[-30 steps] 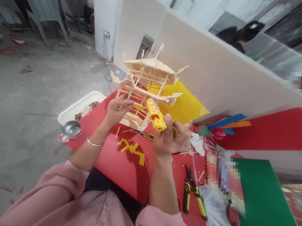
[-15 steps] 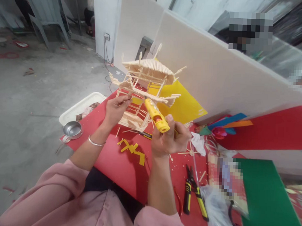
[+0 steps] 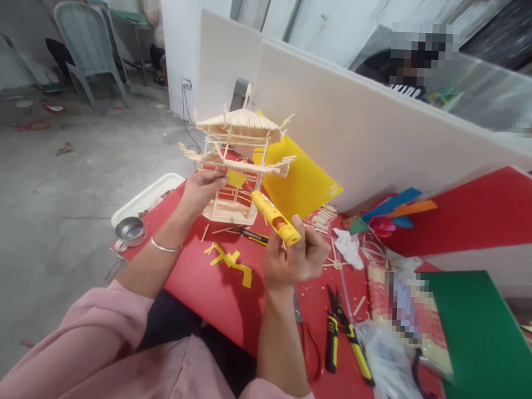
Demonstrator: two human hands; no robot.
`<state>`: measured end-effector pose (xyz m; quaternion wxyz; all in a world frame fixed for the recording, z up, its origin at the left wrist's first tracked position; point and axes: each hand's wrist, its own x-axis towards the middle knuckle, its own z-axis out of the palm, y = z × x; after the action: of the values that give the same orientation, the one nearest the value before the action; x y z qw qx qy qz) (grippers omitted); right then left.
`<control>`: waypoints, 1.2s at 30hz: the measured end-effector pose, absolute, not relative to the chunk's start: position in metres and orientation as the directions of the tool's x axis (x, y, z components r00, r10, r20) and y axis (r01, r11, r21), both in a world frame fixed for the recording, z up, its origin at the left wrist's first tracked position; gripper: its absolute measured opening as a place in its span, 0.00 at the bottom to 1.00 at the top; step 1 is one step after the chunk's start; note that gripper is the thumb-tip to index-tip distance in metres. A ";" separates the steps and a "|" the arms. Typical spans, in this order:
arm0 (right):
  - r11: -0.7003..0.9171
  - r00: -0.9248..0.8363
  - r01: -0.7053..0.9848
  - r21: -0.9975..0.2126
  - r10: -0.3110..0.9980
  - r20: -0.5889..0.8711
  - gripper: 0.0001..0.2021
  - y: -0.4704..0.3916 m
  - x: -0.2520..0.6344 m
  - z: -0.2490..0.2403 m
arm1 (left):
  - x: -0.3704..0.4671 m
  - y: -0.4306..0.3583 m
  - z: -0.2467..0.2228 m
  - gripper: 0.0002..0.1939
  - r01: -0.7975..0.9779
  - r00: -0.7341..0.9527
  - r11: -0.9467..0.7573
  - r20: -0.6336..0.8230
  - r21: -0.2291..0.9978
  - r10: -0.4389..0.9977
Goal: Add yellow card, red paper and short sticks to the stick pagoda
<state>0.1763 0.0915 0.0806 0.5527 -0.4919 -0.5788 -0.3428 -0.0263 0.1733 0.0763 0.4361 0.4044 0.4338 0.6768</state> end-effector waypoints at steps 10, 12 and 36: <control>-0.211 0.124 0.777 -0.592 0.975 -0.185 0.17 0.039 0.258 0.052 | -0.015 0.164 0.076 0.06 -0.185 -0.326 -0.271 0.202 0.945 0.924; -0.240 0.076 0.831 -0.502 0.943 -0.325 0.19 0.026 0.273 0.042 | -0.013 0.163 0.076 0.06 -0.197 -0.339 -0.270 0.193 0.943 0.921; 0.332 0.065 0.277 -0.902 0.930 0.362 0.15 0.178 0.140 0.102 | -0.019 0.152 0.075 0.07 -0.100 -0.313 -0.291 0.248 0.951 0.917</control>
<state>0.1400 0.1783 0.1016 0.5387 -0.4922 -0.6129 0.3030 -0.0192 0.1519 0.0755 0.3803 0.4462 0.4579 0.6683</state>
